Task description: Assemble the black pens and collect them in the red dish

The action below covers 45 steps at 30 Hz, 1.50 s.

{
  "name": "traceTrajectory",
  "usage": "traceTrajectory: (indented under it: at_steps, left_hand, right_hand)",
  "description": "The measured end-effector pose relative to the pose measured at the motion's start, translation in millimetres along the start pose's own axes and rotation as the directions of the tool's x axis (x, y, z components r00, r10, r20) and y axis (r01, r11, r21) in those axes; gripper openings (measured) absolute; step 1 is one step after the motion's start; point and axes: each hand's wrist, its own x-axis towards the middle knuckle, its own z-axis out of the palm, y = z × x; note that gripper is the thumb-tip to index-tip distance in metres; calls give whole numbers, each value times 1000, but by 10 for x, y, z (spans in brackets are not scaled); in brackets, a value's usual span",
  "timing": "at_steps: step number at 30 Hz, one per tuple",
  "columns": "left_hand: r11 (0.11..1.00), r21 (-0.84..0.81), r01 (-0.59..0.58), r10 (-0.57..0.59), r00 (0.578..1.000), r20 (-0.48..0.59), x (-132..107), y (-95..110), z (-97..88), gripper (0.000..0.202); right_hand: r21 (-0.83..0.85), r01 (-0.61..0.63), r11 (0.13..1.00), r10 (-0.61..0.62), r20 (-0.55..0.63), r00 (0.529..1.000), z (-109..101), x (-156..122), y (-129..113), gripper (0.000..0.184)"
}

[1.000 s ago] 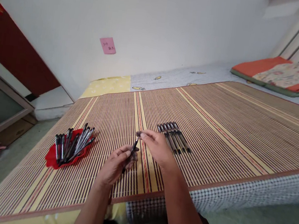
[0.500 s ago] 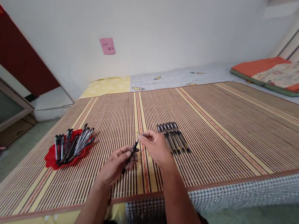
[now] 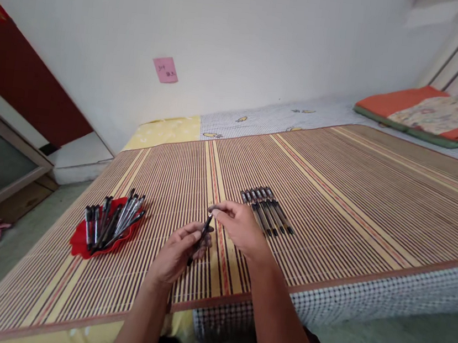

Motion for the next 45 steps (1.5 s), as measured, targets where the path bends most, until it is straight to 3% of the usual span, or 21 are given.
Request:
traceTrajectory:
  at_steps: [8, 18, 28, 36, 45]
  left_hand:
    - [1000, 19, -2, 3, 1000, -12, 3, -3, -4, 31]
    - [1000, 21, -11, 11, 1000, 3, -3, -4, 0, 29]
    - [1000, 25, -1, 0, 1000, 8, -10, -1, -10, 29]
    - [1000, 15, -1, 1, 1000, 4, 8, -12, 3, 31]
    - [1000, 15, 19, -19, 1000, 15, 4, -27, -5, 33]
  right_hand:
    - [-92, 64, 994, -75, -113, 991, -18, 10, 70, 38]
    - [-19, 27, 999, -27, 1, 1000, 0, -1, -5, 26]
    - [-132, 54, 990, -69, -109, 992, 5, -17, 2, 35]
    - [-97, 31, 995, -30, 6, 1000, -4, -3, 12, 28]
    - [-143, 57, 988, -62, -36, 997, 11, -6, 14, 24]
